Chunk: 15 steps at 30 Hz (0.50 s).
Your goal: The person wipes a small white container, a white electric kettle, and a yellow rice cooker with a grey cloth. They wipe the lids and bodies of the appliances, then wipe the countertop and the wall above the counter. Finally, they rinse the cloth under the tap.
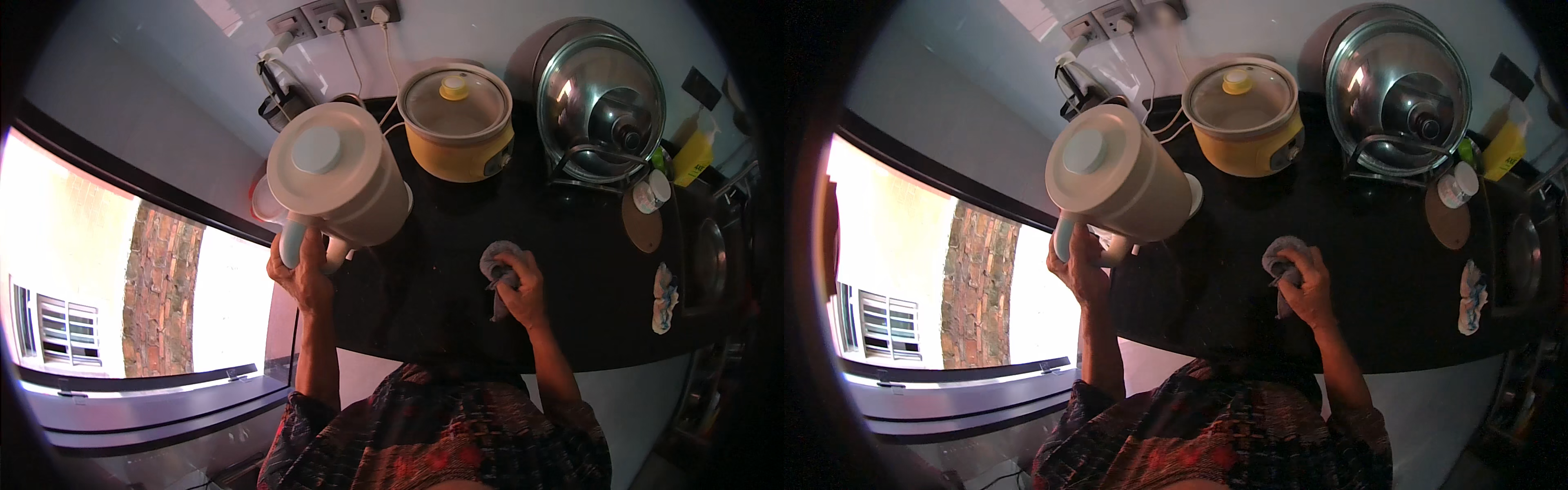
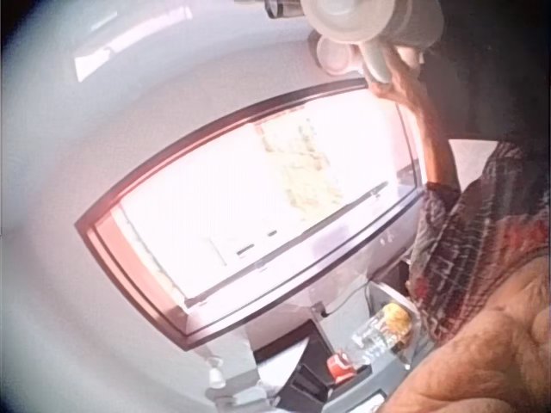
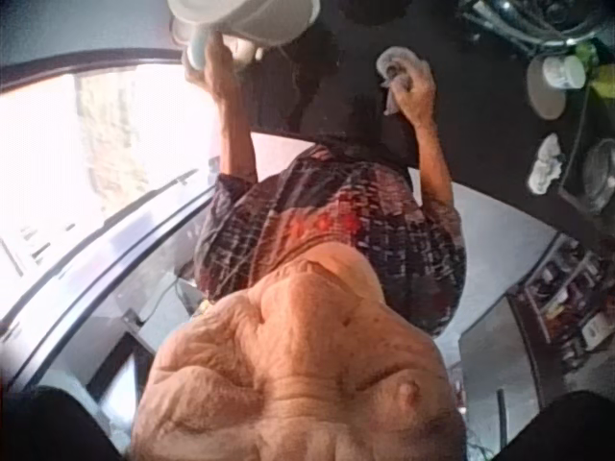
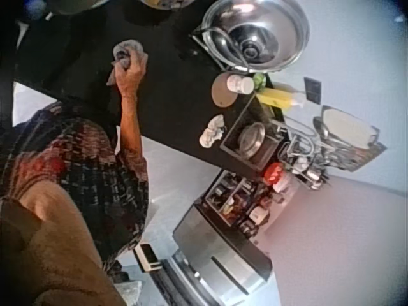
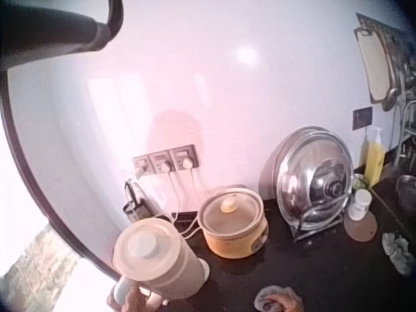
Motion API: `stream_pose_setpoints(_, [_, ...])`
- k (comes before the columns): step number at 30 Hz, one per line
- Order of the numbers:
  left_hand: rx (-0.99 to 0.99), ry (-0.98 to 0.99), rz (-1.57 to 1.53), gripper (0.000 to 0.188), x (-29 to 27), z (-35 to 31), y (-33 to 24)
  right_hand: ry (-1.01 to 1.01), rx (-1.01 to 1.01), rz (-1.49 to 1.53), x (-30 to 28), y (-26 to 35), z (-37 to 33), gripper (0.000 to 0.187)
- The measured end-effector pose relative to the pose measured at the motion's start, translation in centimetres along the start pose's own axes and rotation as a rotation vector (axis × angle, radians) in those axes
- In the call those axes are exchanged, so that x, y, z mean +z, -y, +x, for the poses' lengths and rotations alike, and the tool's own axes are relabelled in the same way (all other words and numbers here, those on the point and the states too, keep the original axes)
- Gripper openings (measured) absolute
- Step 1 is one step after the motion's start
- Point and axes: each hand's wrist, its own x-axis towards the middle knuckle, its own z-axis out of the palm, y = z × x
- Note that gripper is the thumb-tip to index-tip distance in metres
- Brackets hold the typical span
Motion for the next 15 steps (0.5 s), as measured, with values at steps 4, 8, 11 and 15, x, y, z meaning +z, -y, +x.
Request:
stream_pose_setpoints(4, [-0.042,-0.069,-0.043,0.022,2.0,1.2,1.5,0.075,0.018,-0.079,1.9,-1.8,-0.7,0.038])
stream_pose_setpoints(8, [-0.115,-0.085,-0.07,0.024,2.6,1.8,3.8,0.086,0.018,-0.071,2.5,-2.9,-0.9,0.041])
stream_pose_setpoints(11, [-0.127,-0.078,-0.091,0.026,2.8,1.7,5.2,0.061,0.038,-0.028,2.7,-2.8,-0.7,0.041])
stream_pose_setpoints(15, [-0.161,-0.062,-0.085,0.026,3.4,1.7,5.2,0.088,0.042,-0.056,2.5,-2.7,-0.4,0.043])
